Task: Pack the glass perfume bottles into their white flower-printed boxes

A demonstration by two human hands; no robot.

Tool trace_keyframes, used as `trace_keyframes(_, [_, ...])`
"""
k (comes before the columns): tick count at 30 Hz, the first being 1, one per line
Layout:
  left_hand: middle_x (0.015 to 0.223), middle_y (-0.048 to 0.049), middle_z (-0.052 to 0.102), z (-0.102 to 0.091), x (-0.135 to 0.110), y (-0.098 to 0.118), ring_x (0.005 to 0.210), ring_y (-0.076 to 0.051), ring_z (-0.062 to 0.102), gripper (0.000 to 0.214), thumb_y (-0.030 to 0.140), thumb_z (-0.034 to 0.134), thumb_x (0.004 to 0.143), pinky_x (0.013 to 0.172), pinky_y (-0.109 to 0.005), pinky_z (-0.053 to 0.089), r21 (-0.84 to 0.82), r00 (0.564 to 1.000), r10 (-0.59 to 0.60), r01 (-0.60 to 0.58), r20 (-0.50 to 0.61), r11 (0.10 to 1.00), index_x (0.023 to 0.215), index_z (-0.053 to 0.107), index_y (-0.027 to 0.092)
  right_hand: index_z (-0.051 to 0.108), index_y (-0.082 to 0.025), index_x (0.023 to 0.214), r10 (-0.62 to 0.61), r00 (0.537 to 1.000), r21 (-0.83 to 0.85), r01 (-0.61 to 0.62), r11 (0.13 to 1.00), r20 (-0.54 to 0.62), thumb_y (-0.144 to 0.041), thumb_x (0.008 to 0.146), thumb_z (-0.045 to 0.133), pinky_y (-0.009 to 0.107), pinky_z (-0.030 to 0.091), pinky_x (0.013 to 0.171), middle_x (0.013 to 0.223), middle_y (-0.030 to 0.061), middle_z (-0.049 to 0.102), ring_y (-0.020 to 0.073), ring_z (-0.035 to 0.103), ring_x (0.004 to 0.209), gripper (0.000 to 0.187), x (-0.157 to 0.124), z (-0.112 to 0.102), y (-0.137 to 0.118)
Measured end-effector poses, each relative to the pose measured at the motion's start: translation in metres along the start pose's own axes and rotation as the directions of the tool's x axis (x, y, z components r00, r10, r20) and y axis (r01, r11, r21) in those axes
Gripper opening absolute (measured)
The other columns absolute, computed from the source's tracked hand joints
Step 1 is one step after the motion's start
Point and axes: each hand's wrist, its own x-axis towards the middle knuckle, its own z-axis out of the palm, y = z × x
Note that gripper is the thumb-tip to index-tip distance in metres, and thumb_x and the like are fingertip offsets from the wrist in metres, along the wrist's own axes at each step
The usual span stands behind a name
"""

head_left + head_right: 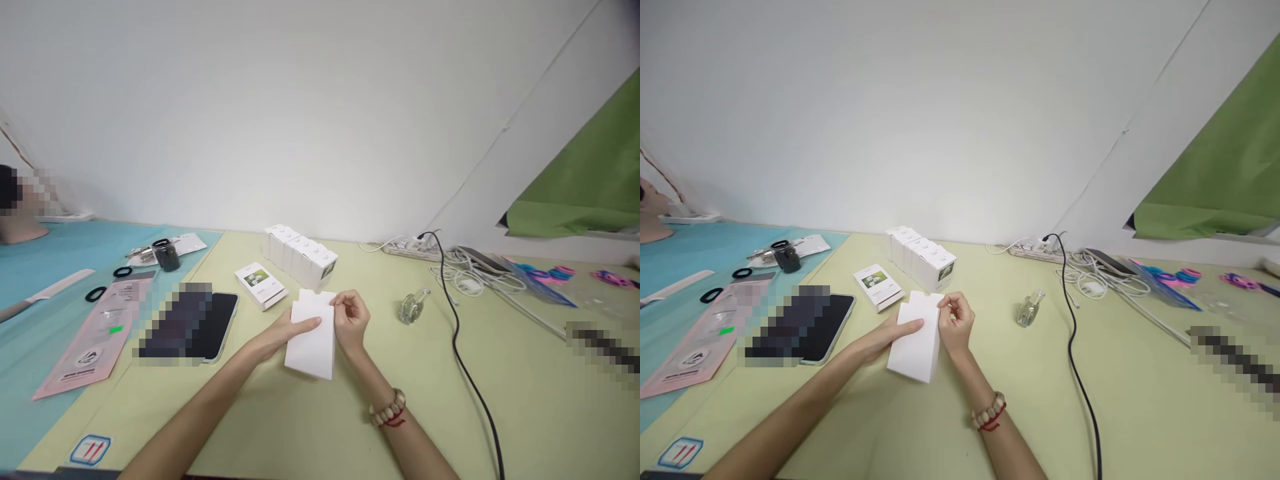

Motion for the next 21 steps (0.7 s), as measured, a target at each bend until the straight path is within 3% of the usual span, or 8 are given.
trace_keyframes(3, [0.112, -0.0109, 0.059, 0.008, 0.002, -0.006, 0.099, -0.024, 0.057, 0.055, 0.045, 0.066, 0.068, 0.083, -0.034, 0.045, 0.045, 0.993, 0.036, -0.032, -0.11, 0.998, 0.113, 0.053, 0.016, 0.048, -0.018, 0.068, -0.02, 0.997, -0.052, 0.016, 0.999, -0.072, -0.015, 0.073, 0.047, 0.02, 0.04, 0.05, 0.069, -0.0001, 0.05, 0.0121, 0.051, 0.064, 0.006, -0.001, 0.003, -0.002])
trace_keyframes(5, [0.112, -0.0112, 0.06, 0.009, 0.007, -0.009, 0.098, -0.023, 0.058, 0.055, 0.046, 0.066, 0.068, 0.083, -0.034, 0.046, 0.059, 0.977, 0.075, -0.064, -0.2, 0.996, 0.112, 0.054, 0.016, 0.051, -0.019, 0.082, 0.01, 0.997, -0.05, -0.014, 0.999, -0.076, -0.022, 0.076, 0.048, 0.02, 0.043, 0.051, 0.087, 0.0035, 0.052, 0.0136, 0.054, 0.074, 0.007, 0.0, 0.005, -0.004])
trace_keyframes(7, [0.112, -0.0113, 0.059, 0.006, 0.011, -0.011, 0.099, -0.023, 0.057, 0.054, 0.045, 0.066, 0.068, 0.083, -0.033, 0.047, 0.084, 0.939, 0.161, -0.142, -0.304, 0.986, 0.111, 0.053, 0.016, 0.047, -0.022, 0.104, 0.068, 0.998, -0.007, -0.068, 0.998, -0.012, -0.029, 0.079, 0.045, 0.021, 0.045, 0.051, 0.105, 0.0068, 0.049, 0.0148, 0.056, 0.08, 0.026, 0.0, 0.007, -0.005])
trace_keyframes(10, [0.111, -0.0107, 0.059, 0.0, 0.013, -0.01, 0.098, -0.022, 0.057, 0.051, 0.044, 0.065, 0.069, 0.082, -0.031, 0.047, 0.19, 0.858, 0.325, -0.27, -0.398, 0.944, 0.11, 0.052, 0.016, 0.03, -0.025, 0.127, 0.149, 0.966, 0.032, -0.159, 0.987, 0.213, -0.036, 0.083, 0.041, 0.023, 0.047, 0.051, 0.11, 0.0083, 0.05, 0.0142, 0.058, 0.074, 0.046, -0.004, 0.01, -0.006])
trace_keyframes(13, [0.106, -0.0095, 0.061, -0.005, 0.014, -0.011, 0.097, -0.021, 0.057, 0.044, 0.045, 0.059, 0.074, 0.083, -0.032, 0.045, 0.344, 0.812, 0.46, -0.343, -0.36, 0.874, 0.106, 0.053, 0.016, 0.031, -0.023, 0.128, 0.201, 0.893, -0.028, -0.207, 0.978, 0.403, -0.039, 0.083, 0.044, 0.023, 0.048, 0.052, 0.108, 0.0083, 0.054, 0.0166, 0.059, 0.08, 0.049, -0.011, 0.012, -0.006])
trace_keyframes(15, [0.107, -0.0095, 0.06, -0.006, 0.015, -0.015, 0.098, -0.02, 0.056, 0.041, 0.045, 0.051, 0.08, 0.086, -0.033, 0.044, 0.422, 0.795, 0.512, -0.363, -0.325, 0.831, 0.108, 0.052, 0.016, 0.035, -0.023, 0.124, 0.208, 0.869, -0.067, -0.199, 0.978, 0.449, -0.04, 0.082, 0.046, 0.024, 0.049, 0.056, 0.109, 0.0083, 0.056, 0.0183, 0.059, 0.086, 0.046, -0.013, 0.013, -0.006])
trace_keyframes(19, [0.117, -0.0111, 0.053, -0.003, 0.014, -0.015, 0.104, -0.02, 0.052, 0.048, 0.044, 0.046, 0.083, 0.09, -0.035, 0.04, 0.533, 0.762, 0.573, -0.363, -0.303, 0.764, 0.124, 0.04, 0.019, 0.039, -0.022, 0.119, 0.133, 0.907, -0.169, -0.07, 0.983, 0.4, -0.04, 0.081, 0.051, 0.027, 0.051, 0.062, 0.104, 0.0072, 0.06, 0.0186, 0.061, 0.082, 0.044, -0.007, 0.008, -0.003])
trace_keyframes(21, [0.124, -0.011, 0.047, -0.005, 0.005, -0.006, 0.11, -0.02, 0.048, 0.053, 0.043, 0.047, 0.083, 0.093, -0.035, 0.038, 0.567, 0.704, 0.636, -0.398, -0.315, 0.721, 0.13, 0.033, 0.022, 0.048, -0.023, 0.114, 0.024, 0.929, -0.305, 0.096, 0.947, 0.368, -0.039, 0.079, 0.054, 0.028, 0.05, 0.065, 0.1, 0.0059, 0.061, 0.0191, 0.06, 0.083, 0.039, 0.001, 0.003, -0.003])
